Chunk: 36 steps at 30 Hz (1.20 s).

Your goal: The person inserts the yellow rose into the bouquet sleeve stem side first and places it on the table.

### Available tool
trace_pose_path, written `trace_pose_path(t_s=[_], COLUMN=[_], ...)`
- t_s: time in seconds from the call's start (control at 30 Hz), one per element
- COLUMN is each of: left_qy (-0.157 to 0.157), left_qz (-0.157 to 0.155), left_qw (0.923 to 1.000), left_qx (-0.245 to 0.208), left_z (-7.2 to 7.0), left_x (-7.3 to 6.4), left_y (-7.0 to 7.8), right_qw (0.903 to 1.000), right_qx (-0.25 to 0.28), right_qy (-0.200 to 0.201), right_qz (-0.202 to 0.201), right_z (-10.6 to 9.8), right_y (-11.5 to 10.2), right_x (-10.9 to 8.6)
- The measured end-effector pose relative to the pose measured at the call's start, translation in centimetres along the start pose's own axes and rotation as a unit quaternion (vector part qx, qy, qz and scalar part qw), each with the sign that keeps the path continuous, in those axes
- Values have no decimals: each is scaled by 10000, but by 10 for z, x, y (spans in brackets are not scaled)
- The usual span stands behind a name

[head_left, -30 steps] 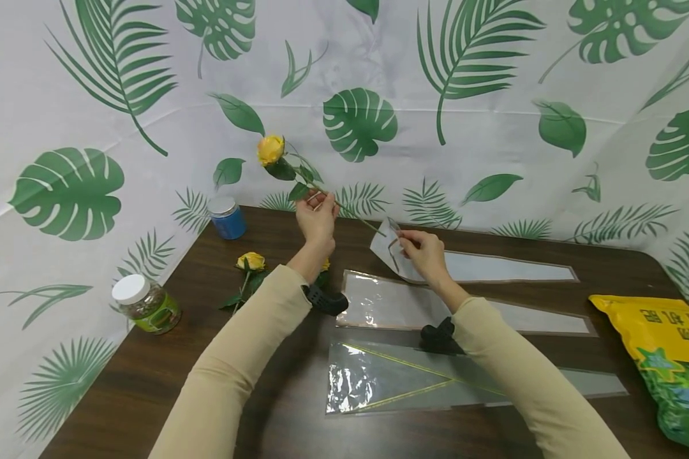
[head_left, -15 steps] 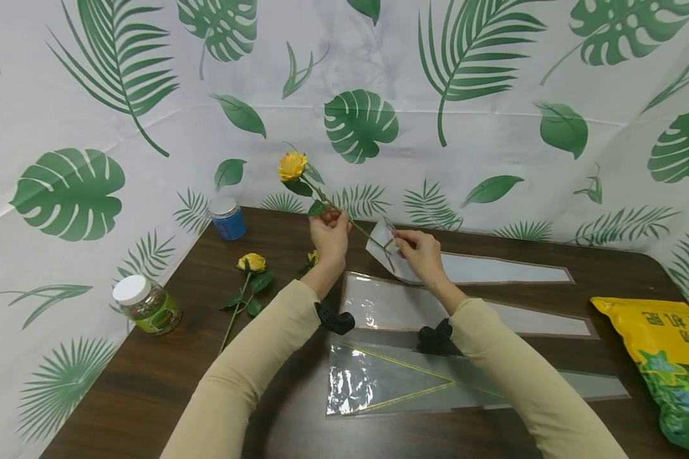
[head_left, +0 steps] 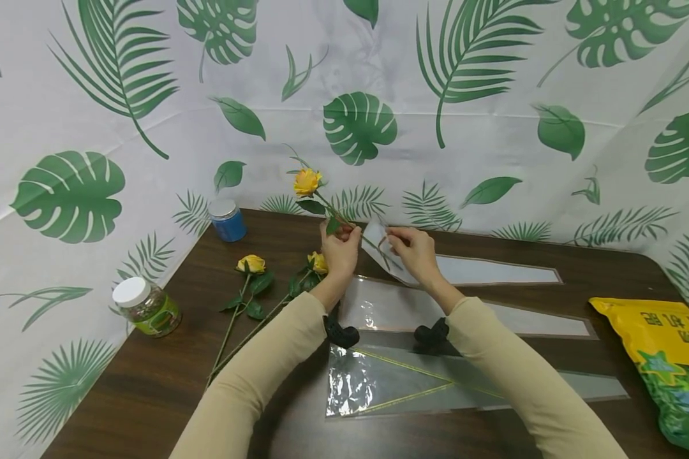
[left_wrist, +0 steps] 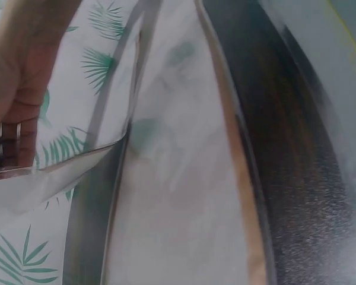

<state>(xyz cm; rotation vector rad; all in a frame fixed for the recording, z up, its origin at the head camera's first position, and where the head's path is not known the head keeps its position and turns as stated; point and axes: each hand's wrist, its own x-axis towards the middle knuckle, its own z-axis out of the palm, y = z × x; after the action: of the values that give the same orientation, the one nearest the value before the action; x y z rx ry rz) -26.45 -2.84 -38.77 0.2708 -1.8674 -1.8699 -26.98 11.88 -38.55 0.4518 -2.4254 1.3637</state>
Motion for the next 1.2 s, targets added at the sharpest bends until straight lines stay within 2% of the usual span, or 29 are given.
trace_pose_path(t_s=[0.07,0.23,0.37,0.47,0.57,0.67,0.87,1.07,1.2], left_qy=[-90,-443,-524,-399,-189,8,250,279,190], left_qz=[146,388,243,106,97,144,131,42,-41], left_qw=[9997,9981,9983,9988,9988,9986,9953,9935,9968], left_qx=[194,203,39,-273,-444,-503,-928,-1107,-776], left_z=[0,0,-1,-2,-4,-6,-8,-9,-9], left_x=[-3,-8,-9,-8,-5,-2,3,3,0], left_y=[-1,-2,-4,-6,-4,0,11,15,15], right_qw=[10000,9999,9999,9998,9997,9998,9999,9997,9996], right_qx=[-7,-109,-161,-179,-165,-132,-67,-66,-80], right_qy=[-6,16,55,99,122,125,112,144,165], right_qz=[-3,45,-22,-80,-93,-86,-99,-169,-213], right_z=[1,2,3,4,4,4,3,4,4], right_y=[-2,-4,-4,-3,-3,-3,-5,-5,-6], right_x=[0,-1,-3,-3,-3,-4,-5,-6,-5])
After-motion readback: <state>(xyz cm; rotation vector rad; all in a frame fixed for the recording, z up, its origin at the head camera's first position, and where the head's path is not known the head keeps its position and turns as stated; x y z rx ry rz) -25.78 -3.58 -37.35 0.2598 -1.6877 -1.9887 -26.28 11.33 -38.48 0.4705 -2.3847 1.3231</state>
